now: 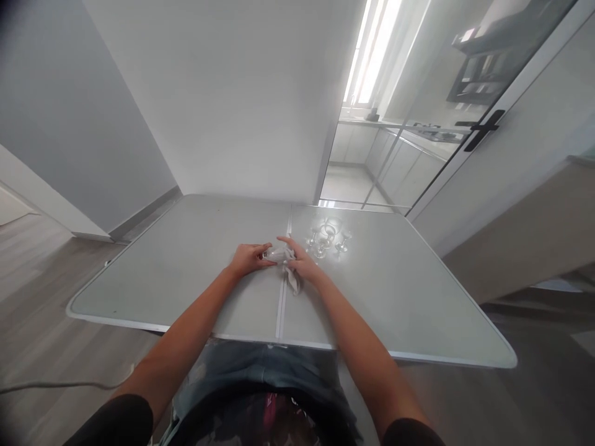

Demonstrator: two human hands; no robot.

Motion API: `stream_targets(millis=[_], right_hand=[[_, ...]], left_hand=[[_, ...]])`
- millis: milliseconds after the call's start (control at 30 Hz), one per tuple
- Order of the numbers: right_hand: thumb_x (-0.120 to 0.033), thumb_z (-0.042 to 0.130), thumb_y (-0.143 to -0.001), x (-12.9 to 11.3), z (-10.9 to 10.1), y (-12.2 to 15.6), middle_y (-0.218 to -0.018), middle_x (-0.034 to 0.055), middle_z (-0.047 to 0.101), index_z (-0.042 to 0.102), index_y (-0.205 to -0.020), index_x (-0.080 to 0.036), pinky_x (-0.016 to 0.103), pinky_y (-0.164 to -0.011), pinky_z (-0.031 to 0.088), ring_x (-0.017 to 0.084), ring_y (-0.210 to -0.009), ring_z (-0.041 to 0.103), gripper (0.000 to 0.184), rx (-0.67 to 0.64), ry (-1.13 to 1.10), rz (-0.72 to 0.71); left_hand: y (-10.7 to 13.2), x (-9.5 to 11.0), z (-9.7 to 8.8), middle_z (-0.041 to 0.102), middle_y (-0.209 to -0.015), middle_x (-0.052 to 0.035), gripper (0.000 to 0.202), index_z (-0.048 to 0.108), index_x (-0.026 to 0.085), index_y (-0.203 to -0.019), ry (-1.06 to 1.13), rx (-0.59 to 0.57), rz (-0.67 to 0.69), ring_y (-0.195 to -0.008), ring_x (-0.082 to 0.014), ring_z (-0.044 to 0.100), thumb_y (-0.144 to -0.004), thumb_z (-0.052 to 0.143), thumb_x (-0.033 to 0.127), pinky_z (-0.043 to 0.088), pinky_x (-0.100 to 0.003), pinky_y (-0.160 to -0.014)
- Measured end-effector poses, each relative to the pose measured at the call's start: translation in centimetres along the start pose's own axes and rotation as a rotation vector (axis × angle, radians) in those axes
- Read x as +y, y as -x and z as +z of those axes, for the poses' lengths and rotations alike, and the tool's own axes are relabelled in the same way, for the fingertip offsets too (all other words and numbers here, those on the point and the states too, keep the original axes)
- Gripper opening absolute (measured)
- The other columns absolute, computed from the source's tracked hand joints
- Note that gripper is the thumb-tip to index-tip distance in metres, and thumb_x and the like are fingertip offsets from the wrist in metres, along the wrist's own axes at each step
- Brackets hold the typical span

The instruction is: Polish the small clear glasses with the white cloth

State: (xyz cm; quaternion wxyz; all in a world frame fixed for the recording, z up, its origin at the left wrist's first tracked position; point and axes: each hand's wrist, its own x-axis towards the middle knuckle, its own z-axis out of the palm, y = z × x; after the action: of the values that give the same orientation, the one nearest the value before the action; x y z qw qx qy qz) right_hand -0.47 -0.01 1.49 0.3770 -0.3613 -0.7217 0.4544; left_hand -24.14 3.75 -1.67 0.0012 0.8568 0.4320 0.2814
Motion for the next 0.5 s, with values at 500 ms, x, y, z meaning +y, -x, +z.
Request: stream_targets(millis=[500], right_hand=[[-0.005, 0.045, -0.070, 0.06, 0.61, -0.31, -0.083, -0.0018, 0.061, 0.041, -0.150, -0.028, 0.028, -0.072, 0.045, 0.015, -0.068, 0.050, 0.083, -0.020, 0.258, -0.016]], left_hand=[[0.40, -0.13, 0.85, 0.075, -0.078, -0.0060, 0.057, 0.070, 0.026, -0.120, -0.078, 0.073, 0.030, -0.067, -0.0173, 0.067, -0.081, 0.067, 0.067, 0.032, -0.025, -0.057]])
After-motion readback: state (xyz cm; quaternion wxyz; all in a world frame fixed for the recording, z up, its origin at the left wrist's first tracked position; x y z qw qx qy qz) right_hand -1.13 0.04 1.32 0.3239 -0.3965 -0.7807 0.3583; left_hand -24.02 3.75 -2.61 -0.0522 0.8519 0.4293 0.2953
